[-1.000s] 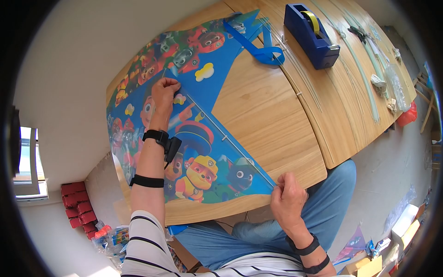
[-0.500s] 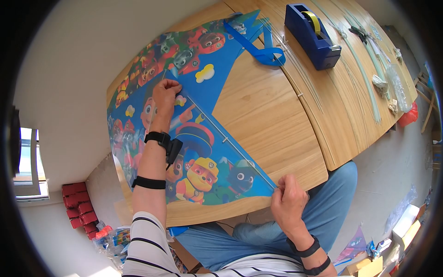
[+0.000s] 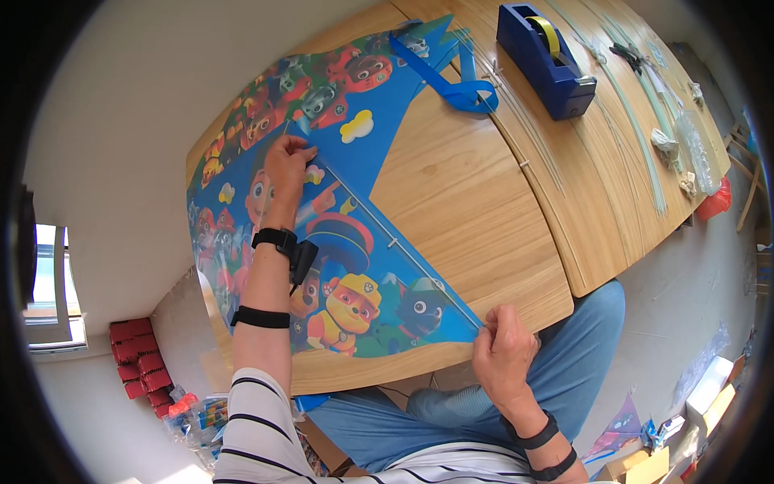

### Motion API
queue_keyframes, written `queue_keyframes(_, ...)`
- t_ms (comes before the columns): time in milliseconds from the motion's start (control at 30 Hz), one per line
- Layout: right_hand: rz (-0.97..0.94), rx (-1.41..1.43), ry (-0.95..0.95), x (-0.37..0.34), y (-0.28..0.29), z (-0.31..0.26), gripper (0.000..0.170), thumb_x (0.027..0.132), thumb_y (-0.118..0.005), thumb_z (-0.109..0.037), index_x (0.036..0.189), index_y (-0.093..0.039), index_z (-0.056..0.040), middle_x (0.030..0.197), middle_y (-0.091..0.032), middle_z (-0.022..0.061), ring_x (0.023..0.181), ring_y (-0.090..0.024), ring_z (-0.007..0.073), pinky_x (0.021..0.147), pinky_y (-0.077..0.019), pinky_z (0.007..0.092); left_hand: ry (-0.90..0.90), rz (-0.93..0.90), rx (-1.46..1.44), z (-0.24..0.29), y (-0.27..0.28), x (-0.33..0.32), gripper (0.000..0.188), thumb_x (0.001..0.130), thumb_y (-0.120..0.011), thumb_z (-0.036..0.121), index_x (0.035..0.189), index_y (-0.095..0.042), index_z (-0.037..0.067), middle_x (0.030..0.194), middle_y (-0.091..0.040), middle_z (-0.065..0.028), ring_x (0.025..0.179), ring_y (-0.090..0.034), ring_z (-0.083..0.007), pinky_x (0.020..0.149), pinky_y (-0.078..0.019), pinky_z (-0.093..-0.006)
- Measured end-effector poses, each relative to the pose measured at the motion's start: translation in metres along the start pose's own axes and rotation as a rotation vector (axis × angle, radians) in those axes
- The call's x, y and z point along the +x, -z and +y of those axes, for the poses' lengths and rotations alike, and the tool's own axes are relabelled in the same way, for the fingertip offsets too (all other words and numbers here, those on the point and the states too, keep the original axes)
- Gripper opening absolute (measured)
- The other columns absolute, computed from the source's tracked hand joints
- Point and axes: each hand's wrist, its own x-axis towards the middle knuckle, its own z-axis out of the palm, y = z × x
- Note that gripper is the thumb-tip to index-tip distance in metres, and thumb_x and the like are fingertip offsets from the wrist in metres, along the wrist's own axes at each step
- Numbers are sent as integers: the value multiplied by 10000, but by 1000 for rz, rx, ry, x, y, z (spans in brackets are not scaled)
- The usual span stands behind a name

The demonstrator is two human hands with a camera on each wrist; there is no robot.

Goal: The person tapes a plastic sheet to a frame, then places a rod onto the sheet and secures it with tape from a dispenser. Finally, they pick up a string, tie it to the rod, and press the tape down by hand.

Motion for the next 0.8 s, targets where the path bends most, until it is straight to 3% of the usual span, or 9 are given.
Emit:
queue_keyframes(133, -6, -8, -3, 0, 0, 1, 170, 714, -591, 35, 851, -532, -46, 691, -590, 144, 629, -622, 363, 555, -465, 441, 19, -16, 13, -1, -1, 2, 148, 739, -768, 44, 859, -688, 11, 737, -675, -94, 693, -652, -202, 639, -501, -353)
queue_keyframes(233, -7, -6, -3, -1, 0, 1, 191, 727, -599, 61, 883, -522, -18, 693, -557, 157, 614, -611, 317, 580, -479, 367, 8, -4, -26, -13, -2, 9, 106, 785, -726, 28, 880, -689, 1, 741, -668, -69, 700, -627, -158, 652, -490, -318)
queue_keyframes(367, 19, -6, 14, -1, -1, 1, 176, 718, -589, 32, 867, -542, -48, 706, -606, 140, 638, -629, 361, 559, -469, 440, -83, 33, 26, 4, 11, -2, 102, 839, -681, 28, 935, -693, -6, 842, -690, -73, 770, -643, -146, 703, -500, -298)
queue_keyframes(467, 18, 1, 8, 0, -2, 3, 173, 726, -589, 23, 877, -548, -49, 711, -610, 140, 646, -633, 360, 562, -474, 439, -291, -105, 120, 15, 22, -30, 167, 821, -688, 118, 962, -710, 31, 963, -701, -147, 846, -669, -274, 761, -508, -385)
queue_keyframes(567, 4, -17, -11, -2, -3, 4, 167, 738, -586, 17, 888, -551, -49, 723, -616, 145, 662, -638, 361, 578, -486, 449, -670, -204, 332, -9, 23, -37, 298, 852, -675, 163, 1094, -692, -10, 1112, -683, -180, 1007, -660, -336, 893, -503, -392)
queue_keyframes(633, -16, -20, -23, -2, -2, 4, 168, 747, -583, 16, 899, -548, -46, 732, -619, 149, 673, -639, 365, 594, -493, 460, -689, -204, 365, -8, 24, -44, 361, 848, -671, 219, 1126, -685, -12, 1176, -659, -213, 1069, -632, -384, 944, -481, -416)
queue_keyframes(800, -63, -7, -37, -1, 3, 3, 164, 765, -576, 18, 915, -539, -35, 749, -626, 158, 683, -638, 374, 603, -497, 470, -588, -271, 310, -7, 24, -40, 386, 853, -680, 226, 1159, -674, -9, 1189, -651, -210, 1082, -635, -367, 941, -488, -395)
